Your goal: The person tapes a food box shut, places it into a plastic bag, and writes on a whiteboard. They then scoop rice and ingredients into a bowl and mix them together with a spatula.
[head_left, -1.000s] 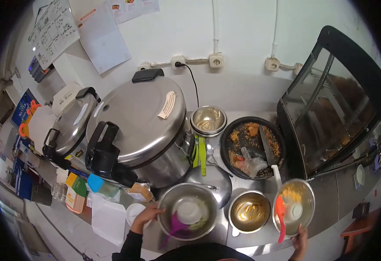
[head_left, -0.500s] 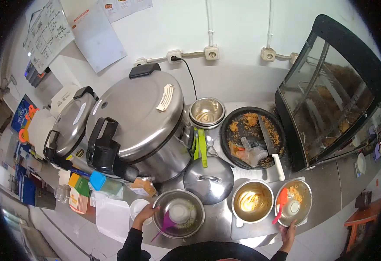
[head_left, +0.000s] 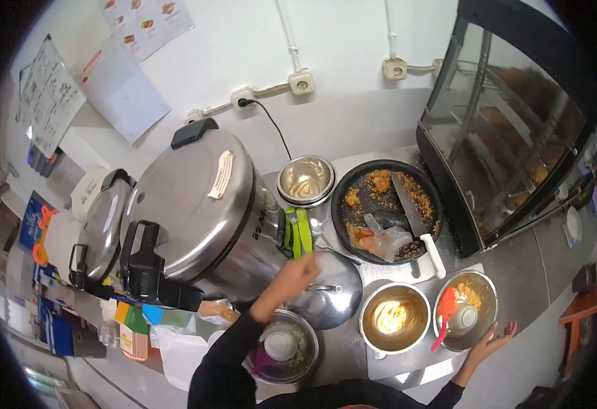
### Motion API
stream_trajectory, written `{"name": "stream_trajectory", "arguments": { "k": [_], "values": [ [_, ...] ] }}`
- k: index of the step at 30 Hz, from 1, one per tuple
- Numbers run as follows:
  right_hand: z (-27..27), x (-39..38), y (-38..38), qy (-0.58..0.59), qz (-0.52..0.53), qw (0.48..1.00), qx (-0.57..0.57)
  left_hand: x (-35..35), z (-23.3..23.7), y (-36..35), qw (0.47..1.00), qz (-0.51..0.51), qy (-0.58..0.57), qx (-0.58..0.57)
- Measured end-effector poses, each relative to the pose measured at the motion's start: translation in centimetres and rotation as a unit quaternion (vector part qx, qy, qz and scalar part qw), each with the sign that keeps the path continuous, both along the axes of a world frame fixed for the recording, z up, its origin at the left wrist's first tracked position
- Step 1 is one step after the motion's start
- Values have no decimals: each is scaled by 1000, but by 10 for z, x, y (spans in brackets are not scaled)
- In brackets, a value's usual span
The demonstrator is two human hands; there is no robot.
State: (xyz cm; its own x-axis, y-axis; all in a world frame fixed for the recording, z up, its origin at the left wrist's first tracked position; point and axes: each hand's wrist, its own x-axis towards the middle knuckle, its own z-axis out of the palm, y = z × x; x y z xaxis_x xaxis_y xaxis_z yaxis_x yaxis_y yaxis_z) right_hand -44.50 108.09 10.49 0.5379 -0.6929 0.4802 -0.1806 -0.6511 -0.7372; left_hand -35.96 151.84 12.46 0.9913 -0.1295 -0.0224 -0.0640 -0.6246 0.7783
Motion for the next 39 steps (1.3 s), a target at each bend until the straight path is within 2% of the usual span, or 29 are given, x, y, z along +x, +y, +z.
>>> {"name": "stream_trajectory", "arguments": {
  "k": [1, 3, 5, 6, 8, 9, 10, 12, 13, 15, 16, 17, 19, 22, 26, 28, 32, 39],
  "values": [
    [-7, -2, 3, -20, 15, 1000, 2, 35, -4, -7, 999, 11, -33, 26],
    [-18, -10, 1, -46, 24, 999, 9, 104, -33, -4, 969, 68, -226, 76],
    [-25, -33, -15, 34, -32, 998, -37, 155, -37, 0, 942, 170, -211, 197],
    [-42, -50, -38, 27, -53, 997, -44, 167, -35, 0, 941, 165, -217, 200],
    [-53, -74, -61, -17, -93, 995, -23, 188, -34, 6, 930, 162, -111, 311],
    [-50, -82, -61, -52, -112, 992, 7, 193, -38, 10, 908, 136, -142, 370],
    [-57, -87, -61, -48, -118, 992, 12, 198, -39, 12, 907, 129, -142, 374],
    [-73, -103, -59, -43, -233, 971, 43, 205, -43, 18, 893, 66, -111, 430],
    [-95, -111, -59, -29, -238, 970, 29, 204, -43, 19, 880, 52, -156, 445],
    [-166, -134, -74, 15, -276, 958, 78, 203, -45, 19, 877, 59, -146, 454],
    [-184, -136, -70, 49, -310, 942, 121, 203, -46, 20, 875, 74, -143, 457],
    [-201, -138, -66, 74, -315, 941, 104, 201, -46, 21, 873, 72, -140, 462],
    [-230, -131, -52, 56, -294, 946, 123, 196, -44, 21, 869, 70, -171, 460],
    [-209, -107, -29, 33, -251, 954, 163, 196, -40, 22, 861, 93, -178, 468],
    [-182, -96, -23, 51, -215, 966, 135, 204, -35, 31, 849, 111, -224, 465],
    [-157, -86, -13, 46, -177, 963, 200, 206, -34, 34, 869, 103, -210, 435],
    [-157, -85, -12, 74, -189, 965, 167, 205, -34, 33, 881, 118, -202, 412],
    [-168, -86, -16, 42, -189, 960, 204, 210, -21, 33, 899, 156, -194, 360]
  ]
}}
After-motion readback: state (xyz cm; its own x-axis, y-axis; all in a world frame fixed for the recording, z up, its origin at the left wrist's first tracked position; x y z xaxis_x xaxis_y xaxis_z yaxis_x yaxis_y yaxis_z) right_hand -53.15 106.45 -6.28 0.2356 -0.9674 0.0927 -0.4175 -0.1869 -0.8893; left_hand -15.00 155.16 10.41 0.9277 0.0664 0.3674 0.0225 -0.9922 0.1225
